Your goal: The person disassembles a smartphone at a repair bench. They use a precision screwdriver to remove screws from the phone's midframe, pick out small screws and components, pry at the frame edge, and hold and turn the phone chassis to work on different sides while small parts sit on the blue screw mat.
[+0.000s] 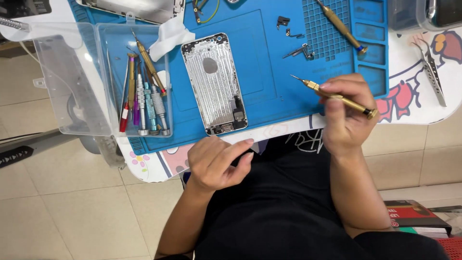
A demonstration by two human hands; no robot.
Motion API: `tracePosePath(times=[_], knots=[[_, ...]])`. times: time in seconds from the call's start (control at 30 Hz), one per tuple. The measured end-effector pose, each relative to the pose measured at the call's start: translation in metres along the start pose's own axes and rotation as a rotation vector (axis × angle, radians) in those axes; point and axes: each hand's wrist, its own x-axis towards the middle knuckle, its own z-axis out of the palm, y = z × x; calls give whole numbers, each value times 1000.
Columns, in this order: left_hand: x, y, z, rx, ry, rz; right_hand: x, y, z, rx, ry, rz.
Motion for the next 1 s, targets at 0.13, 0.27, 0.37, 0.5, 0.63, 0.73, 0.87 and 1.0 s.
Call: tracePosePath(times=[0.13, 0.27, 0.37, 0.5, 0.63, 0.73, 0.87, 1.0], knots=[[-2, -3, 7, 19, -64, 12, -2, 11, 3, -115, -33, -11], [-2, -6, 7, 12, -127, 54, -7, 18, 2, 55, 0, 30], [-4, -7, 9, 40, -138, 94, -7, 17, 2, 59, -28, 53], [-6, -7, 10, 58, -132, 99, -5, 13, 6, -4, -64, 51], [-9, -7, 13, 86, -133, 109, -5, 16, 5, -2, -58, 30], [-8, -6, 12, 91, -135, 102, -6, 14, 6, -25, -52, 46], [-8, -6, 14, 105, -138, 115, -6, 15, 5, -36, -63, 31], [-10, -6, 15, 121, -123, 120, -6, 15, 5, -42, -66, 28]])
